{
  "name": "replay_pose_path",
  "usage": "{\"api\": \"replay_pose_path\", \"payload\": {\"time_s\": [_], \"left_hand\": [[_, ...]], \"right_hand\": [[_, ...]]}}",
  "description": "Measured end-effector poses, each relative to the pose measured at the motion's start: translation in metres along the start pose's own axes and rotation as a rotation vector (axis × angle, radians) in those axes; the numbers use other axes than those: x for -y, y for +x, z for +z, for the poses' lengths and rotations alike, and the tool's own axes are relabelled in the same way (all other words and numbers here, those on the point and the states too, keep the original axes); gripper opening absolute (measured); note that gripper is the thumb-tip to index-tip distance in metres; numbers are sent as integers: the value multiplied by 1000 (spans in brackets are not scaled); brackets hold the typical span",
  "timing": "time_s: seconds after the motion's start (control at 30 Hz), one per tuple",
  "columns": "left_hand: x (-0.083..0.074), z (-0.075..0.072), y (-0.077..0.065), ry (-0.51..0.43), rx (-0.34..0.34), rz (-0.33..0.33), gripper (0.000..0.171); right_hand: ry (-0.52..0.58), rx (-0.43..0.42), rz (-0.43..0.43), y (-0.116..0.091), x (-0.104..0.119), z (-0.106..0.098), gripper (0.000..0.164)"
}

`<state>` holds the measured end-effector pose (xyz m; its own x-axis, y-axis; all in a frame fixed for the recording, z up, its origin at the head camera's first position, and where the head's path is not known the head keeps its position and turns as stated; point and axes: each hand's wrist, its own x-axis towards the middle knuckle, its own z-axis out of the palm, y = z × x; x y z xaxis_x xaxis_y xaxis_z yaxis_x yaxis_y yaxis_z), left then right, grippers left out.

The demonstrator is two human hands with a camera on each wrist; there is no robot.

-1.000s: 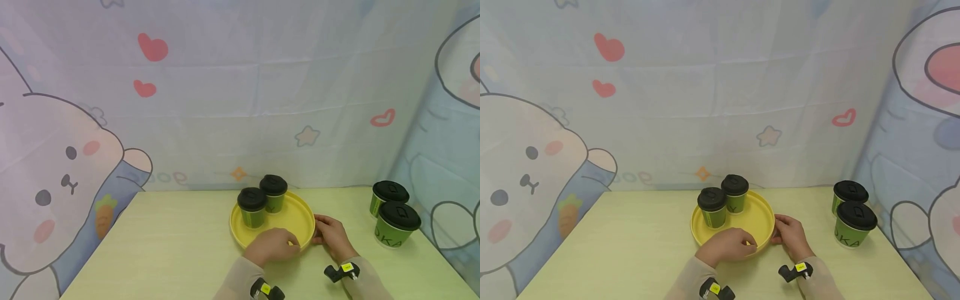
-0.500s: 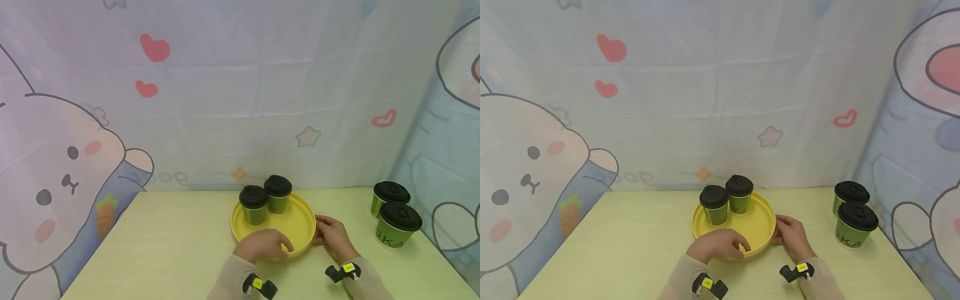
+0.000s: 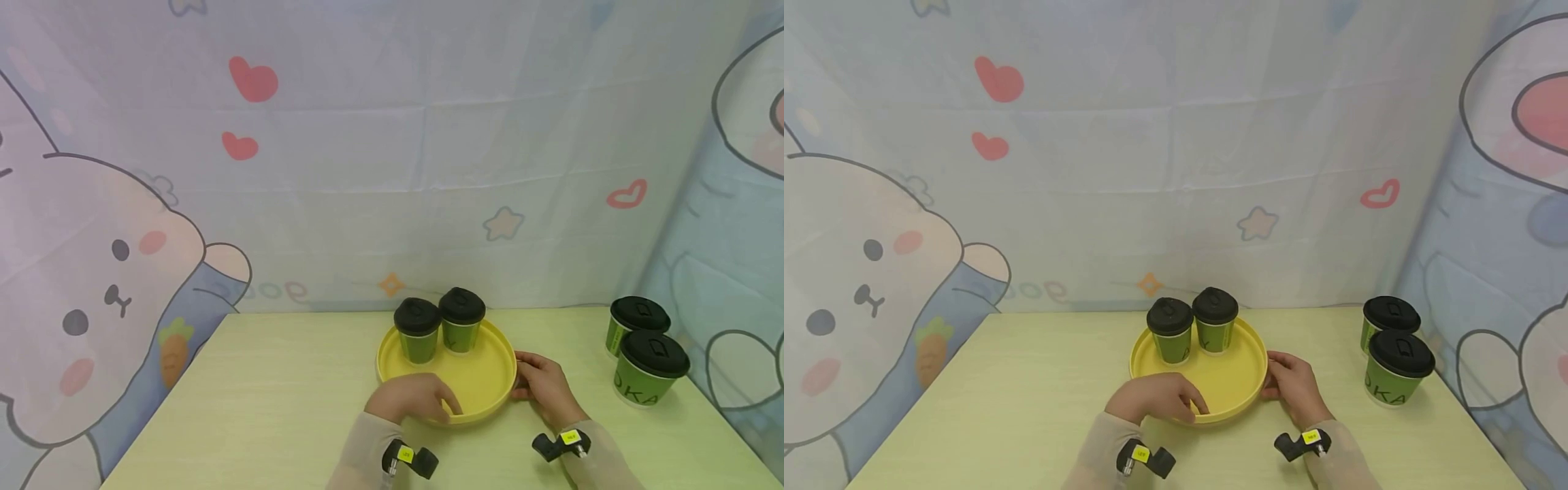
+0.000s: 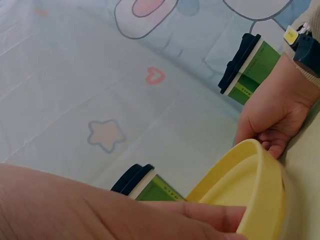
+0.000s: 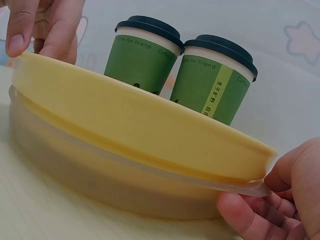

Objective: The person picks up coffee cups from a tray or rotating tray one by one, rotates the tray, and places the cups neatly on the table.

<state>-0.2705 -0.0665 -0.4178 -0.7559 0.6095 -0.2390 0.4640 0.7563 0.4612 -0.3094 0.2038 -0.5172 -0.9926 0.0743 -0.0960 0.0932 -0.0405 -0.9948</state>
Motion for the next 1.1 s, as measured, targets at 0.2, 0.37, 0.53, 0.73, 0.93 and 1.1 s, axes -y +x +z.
{"api": "replay_pose_path", "payload": {"time_s": [0.2,0.37,0.53,0.73,0.93,1.1], "left_hand": [[6,-4,-4,14,-2,-49,26],[10,-8,-7,-12,6,-63,27],[15,-10,-9,-73,9,-61,24],[20,-11,-10,-111,3,-69,20],[20,-12,-11,-127,-6,-81,21],[20,-13,-14,-134,-13,-83,22]], "right_hand": [[10,1,-1,-1,1,1,41],[-3,1,5,-1,1,0,41],[-4,10,4,-1,1,0,42],[-6,11,0,-1,2,0,42],[-17,4,0,-1,1,0,42],[-27,0,-1,0,0,0,41]]}}
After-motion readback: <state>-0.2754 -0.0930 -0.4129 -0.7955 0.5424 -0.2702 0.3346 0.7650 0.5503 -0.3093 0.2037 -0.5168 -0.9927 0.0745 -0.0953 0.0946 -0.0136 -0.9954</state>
